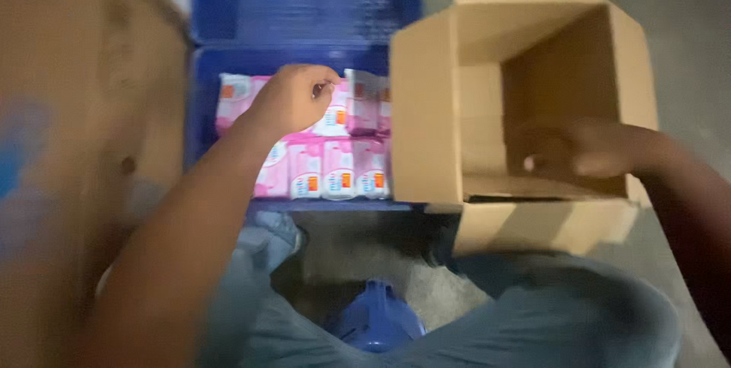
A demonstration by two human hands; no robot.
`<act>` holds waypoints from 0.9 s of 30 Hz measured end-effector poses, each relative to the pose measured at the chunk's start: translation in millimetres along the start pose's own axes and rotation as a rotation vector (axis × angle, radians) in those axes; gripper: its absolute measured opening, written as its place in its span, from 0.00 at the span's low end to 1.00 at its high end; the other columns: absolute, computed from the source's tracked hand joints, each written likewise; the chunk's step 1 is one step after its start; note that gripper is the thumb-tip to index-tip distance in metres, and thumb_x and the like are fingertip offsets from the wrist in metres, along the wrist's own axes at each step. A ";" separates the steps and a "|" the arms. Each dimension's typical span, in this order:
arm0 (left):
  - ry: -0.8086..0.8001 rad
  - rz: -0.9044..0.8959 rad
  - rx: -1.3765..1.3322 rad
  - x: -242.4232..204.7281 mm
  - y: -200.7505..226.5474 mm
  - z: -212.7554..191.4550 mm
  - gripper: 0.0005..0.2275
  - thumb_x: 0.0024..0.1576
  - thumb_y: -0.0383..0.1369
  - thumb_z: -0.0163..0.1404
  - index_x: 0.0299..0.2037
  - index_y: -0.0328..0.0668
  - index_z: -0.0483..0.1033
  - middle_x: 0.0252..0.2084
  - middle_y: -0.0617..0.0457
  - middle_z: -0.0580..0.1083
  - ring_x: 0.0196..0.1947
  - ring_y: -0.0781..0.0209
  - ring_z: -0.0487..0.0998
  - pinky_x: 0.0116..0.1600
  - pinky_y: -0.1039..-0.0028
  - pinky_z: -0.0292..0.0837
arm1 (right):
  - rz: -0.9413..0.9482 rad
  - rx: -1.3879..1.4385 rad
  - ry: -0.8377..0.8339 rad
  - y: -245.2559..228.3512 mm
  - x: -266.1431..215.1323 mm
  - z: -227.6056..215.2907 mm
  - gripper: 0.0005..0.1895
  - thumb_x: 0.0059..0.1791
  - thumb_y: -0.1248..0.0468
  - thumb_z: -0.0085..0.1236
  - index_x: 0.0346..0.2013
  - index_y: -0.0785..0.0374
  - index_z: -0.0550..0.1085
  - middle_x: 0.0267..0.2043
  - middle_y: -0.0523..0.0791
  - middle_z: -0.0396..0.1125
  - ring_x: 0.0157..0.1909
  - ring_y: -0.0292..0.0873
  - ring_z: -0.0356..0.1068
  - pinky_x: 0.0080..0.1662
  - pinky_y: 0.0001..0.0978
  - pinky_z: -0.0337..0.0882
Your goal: The person transfers pink and white packaged items from a blue plastic crate into a cardboard box. They pick up the items by hand and place them into the box, arranging them in rows.
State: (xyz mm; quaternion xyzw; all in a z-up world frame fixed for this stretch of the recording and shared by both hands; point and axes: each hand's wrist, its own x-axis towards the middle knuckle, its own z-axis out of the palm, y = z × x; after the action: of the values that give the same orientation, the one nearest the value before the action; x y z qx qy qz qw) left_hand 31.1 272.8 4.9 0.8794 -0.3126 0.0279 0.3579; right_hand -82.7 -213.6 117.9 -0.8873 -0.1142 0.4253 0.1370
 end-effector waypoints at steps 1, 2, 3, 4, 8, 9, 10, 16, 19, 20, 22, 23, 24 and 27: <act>0.023 -0.024 0.014 -11.2 -8.0 -7.0 0.14 0.56 0.26 0.49 0.47 0.42 0.87 0.44 0.50 0.86 0.39 0.53 0.86 0.47 0.65 0.77 | -0.024 -0.026 -0.008 -16.7 5.9 -8.1 0.35 0.49 0.41 0.57 0.71 0.41 0.70 0.72 0.34 0.73 0.71 0.39 0.74 0.70 0.37 0.69; -0.054 -0.163 0.074 -22.2 -16.7 -13.3 0.13 0.57 0.29 0.50 0.47 0.48 0.86 0.44 0.52 0.86 0.42 0.51 0.86 0.48 0.63 0.76 | 0.005 0.027 0.128 -33.2 12.4 -15.7 0.35 0.50 0.43 0.56 0.72 0.46 0.70 0.75 0.37 0.70 0.74 0.40 0.69 0.74 0.38 0.62; -0.140 -0.297 0.124 -32.6 -24.8 -18.2 0.12 0.58 0.33 0.51 0.47 0.54 0.86 0.45 0.53 0.86 0.45 0.48 0.86 0.49 0.61 0.75 | 0.041 0.090 0.262 -50.1 15.4 -20.3 0.36 0.51 0.44 0.56 0.73 0.52 0.71 0.78 0.40 0.66 0.78 0.42 0.64 0.78 0.39 0.55; -0.126 -0.318 0.126 -44.1 -44.2 -22.5 0.12 0.58 0.33 0.51 0.47 0.54 0.86 0.45 0.53 0.86 0.45 0.48 0.86 0.49 0.61 0.75 | 0.024 0.074 0.252 -76.2 27.6 -18.9 0.36 0.51 0.44 0.56 0.73 0.52 0.71 0.78 0.40 0.66 0.78 0.42 0.64 0.78 0.39 0.55; -0.466 -0.522 0.259 -75.5 -106.1 -23.6 0.19 0.59 0.42 0.51 0.59 0.54 0.83 0.57 0.45 0.82 0.61 0.41 0.81 0.64 0.53 0.75 | -0.151 -0.112 0.288 -146.7 104.2 32.9 0.24 0.54 0.50 0.58 0.64 0.49 0.77 0.65 0.41 0.76 0.68 0.45 0.74 0.69 0.46 0.68; -0.497 -0.609 0.280 -84.2 -117.7 -20.1 0.19 0.59 0.43 0.50 0.58 0.57 0.85 0.55 0.42 0.83 0.62 0.37 0.81 0.66 0.49 0.75 | -0.188 -0.278 0.224 -156.2 132.1 60.8 0.24 0.55 0.46 0.57 0.66 0.46 0.76 0.67 0.42 0.73 0.74 0.48 0.69 0.74 0.53 0.64; -0.494 -0.617 0.272 -90.8 -123.1 -21.2 0.19 0.59 0.43 0.50 0.58 0.57 0.85 0.55 0.42 0.83 0.62 0.37 0.81 0.66 0.49 0.75 | -0.190 -0.286 0.215 -162.4 141.9 72.1 0.24 0.55 0.46 0.57 0.66 0.46 0.76 0.67 0.42 0.73 0.74 0.48 0.69 0.74 0.53 0.64; -0.564 -0.612 0.267 -95.3 -122.6 -37.3 0.19 0.61 0.40 0.51 0.61 0.50 0.84 0.55 0.37 0.83 0.62 0.34 0.81 0.68 0.47 0.74 | 0.073 -0.807 0.131 -150.3 156.7 120.6 0.09 0.47 0.54 0.60 0.39 0.45 0.85 0.43 0.38 0.79 0.56 0.44 0.79 0.61 0.53 0.77; -0.516 -0.595 0.256 -93.3 -140.6 -29.7 0.19 0.62 0.41 0.50 0.61 0.51 0.83 0.52 0.38 0.84 0.60 0.34 0.82 0.65 0.46 0.76 | -0.061 -0.929 0.077 -167.2 142.9 99.6 0.09 0.50 0.56 0.58 0.34 0.49 0.84 0.42 0.41 0.80 0.59 0.46 0.78 0.72 0.51 0.67; -0.507 -0.596 0.259 -93.6 -142.5 -28.7 0.19 0.62 0.42 0.50 0.61 0.51 0.84 0.50 0.39 0.84 0.59 0.35 0.82 0.63 0.46 0.76 | -0.048 -0.946 0.094 -152.7 150.7 109.4 0.09 0.51 0.55 0.57 0.37 0.48 0.84 0.45 0.40 0.79 0.60 0.45 0.77 0.73 0.51 0.67; -0.493 -0.599 0.262 -95.1 -142.0 -31.5 0.19 0.62 0.43 0.50 0.60 0.51 0.84 0.49 0.41 0.84 0.58 0.35 0.83 0.62 0.45 0.77 | -0.037 -0.967 0.112 -134.7 158.0 114.2 0.09 0.53 0.55 0.57 0.41 0.47 0.84 0.47 0.38 0.79 0.61 0.44 0.76 0.73 0.52 0.66; -0.501 -0.608 0.280 -97.7 -138.8 -34.3 0.19 0.62 0.43 0.50 0.61 0.52 0.84 0.51 0.41 0.84 0.59 0.36 0.82 0.64 0.47 0.77 | -0.053 -0.942 0.150 -131.6 156.0 111.7 0.07 0.51 0.58 0.57 0.37 0.48 0.82 0.41 0.40 0.78 0.55 0.46 0.78 0.68 0.52 0.71; -0.509 -0.618 0.299 -100.1 -135.5 -36.8 0.20 0.62 0.43 0.50 0.62 0.53 0.83 0.53 0.41 0.84 0.61 0.38 0.82 0.66 0.49 0.76 | -0.070 -0.916 0.188 -128.1 154.0 109.3 0.05 0.50 0.60 0.58 0.32 0.50 0.81 0.35 0.42 0.77 0.49 0.48 0.80 0.63 0.51 0.76; -0.545 -0.640 0.280 -107.0 -141.1 -42.5 0.21 0.61 0.42 0.50 0.63 0.53 0.83 0.54 0.37 0.83 0.61 0.35 0.82 0.67 0.48 0.75 | 0.031 -0.834 0.054 -135.3 160.8 112.5 0.08 0.53 0.61 0.58 0.34 0.49 0.84 0.39 0.37 0.80 0.52 0.39 0.81 0.59 0.43 0.80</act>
State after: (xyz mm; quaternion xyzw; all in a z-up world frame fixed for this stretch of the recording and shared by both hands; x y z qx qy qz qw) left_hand 33.1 434.3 -79.1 0.9472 -0.1006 -0.2753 0.1302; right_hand -84.4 -19.2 -20.0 -0.8792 -0.2598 0.3211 -0.2375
